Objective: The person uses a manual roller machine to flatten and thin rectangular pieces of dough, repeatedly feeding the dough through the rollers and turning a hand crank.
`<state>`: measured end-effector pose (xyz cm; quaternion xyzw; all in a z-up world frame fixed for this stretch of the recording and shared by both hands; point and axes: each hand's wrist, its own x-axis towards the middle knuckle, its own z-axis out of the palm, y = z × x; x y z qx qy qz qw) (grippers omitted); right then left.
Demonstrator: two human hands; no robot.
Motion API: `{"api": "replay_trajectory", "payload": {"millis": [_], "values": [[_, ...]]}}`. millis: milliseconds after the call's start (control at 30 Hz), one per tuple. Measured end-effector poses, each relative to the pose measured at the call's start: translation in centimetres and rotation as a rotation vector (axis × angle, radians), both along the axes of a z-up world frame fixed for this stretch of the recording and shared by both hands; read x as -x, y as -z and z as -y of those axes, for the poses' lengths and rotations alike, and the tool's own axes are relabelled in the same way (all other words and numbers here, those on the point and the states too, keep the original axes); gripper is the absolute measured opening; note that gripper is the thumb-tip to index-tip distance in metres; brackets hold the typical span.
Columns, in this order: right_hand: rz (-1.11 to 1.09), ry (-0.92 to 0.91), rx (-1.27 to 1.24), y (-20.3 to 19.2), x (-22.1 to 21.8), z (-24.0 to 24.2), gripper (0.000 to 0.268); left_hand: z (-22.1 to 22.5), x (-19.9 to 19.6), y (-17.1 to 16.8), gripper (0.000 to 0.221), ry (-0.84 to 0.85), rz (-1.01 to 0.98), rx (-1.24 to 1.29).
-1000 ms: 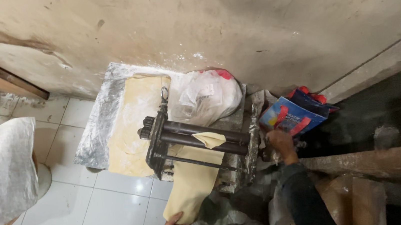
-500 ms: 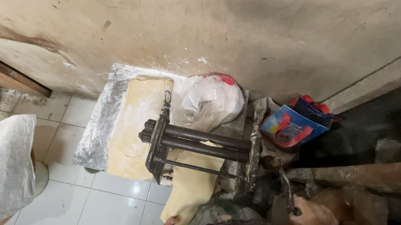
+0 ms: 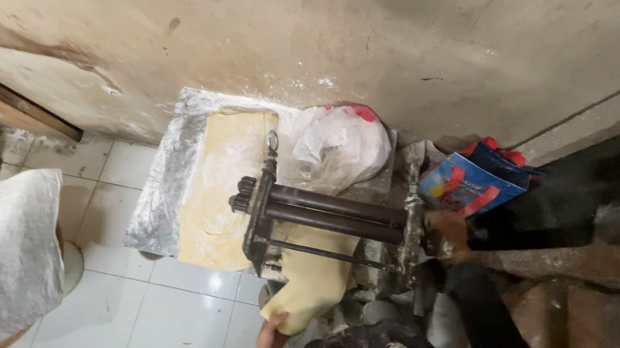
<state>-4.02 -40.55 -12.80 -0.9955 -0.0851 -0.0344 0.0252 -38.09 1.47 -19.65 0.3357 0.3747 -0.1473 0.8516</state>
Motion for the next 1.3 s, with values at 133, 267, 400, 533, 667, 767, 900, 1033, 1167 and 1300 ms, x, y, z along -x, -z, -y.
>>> {"api": "replay_trajectory", "payload": {"millis": [133, 267, 400, 533, 667, 767, 900, 1033, 1167, 1300], "values": [[-0.061, 0.184, -0.139, 2.0, 12.8, -2.6, 0.011, -2.8, -1.0, -1.4, 0.064, 0.304, -0.1, -0.223], [0.231, 0.366, -0.328, -2.2, 21.2, -5.0, 0.025, -6.4, -4.3, -6.7, 0.066, 0.538, 0.258, -0.376], [0.435, 0.316, -0.797, -12.3, 23.2, -12.1, 0.019, -8.7, -7.8, -16.8, 0.072, 0.91, 0.484, -0.619], [0.236, -0.347, -0.996, -21.5, 21.7, -22.5, 0.058, -11.5, -13.0, -25.5, 0.055, 1.15, 0.993, -0.622], [-0.172, -0.704, -0.982, -26.9, 19.1, -31.8, 0.073, -14.8, -15.3, -33.2, 0.037, 1.279, 1.247, -0.862], [-0.253, -0.574, -0.937, -29.7, 19.8, -36.1, 0.059, -17.5, -14.5, -38.3, 0.03, 1.282, 1.154, -1.034], [-0.031, -0.585, -0.921, -32.0, 21.9, -38.6, 0.042, -20.3, -11.5, -42.7, 0.038, 0.899, 1.309, -0.935], [-0.014, -0.717, -0.989, -32.5, 22.1, -39.4, 0.032, -22.9, -9.5, -45.2, 0.028, 0.853, 0.93, -0.934], [-0.273, -0.574, -1.076, -31.6, 21.7, -40.4, 0.027, -23.8, -9.7, -44.7, 0.024, 0.792, 1.006, -1.033], [-0.333, -0.634, -1.116, -29.6, 20.2, -41.0, 0.038, -24.8, -11.4, -42.6, 0.031, 0.861, 1.002, -0.878]]}}
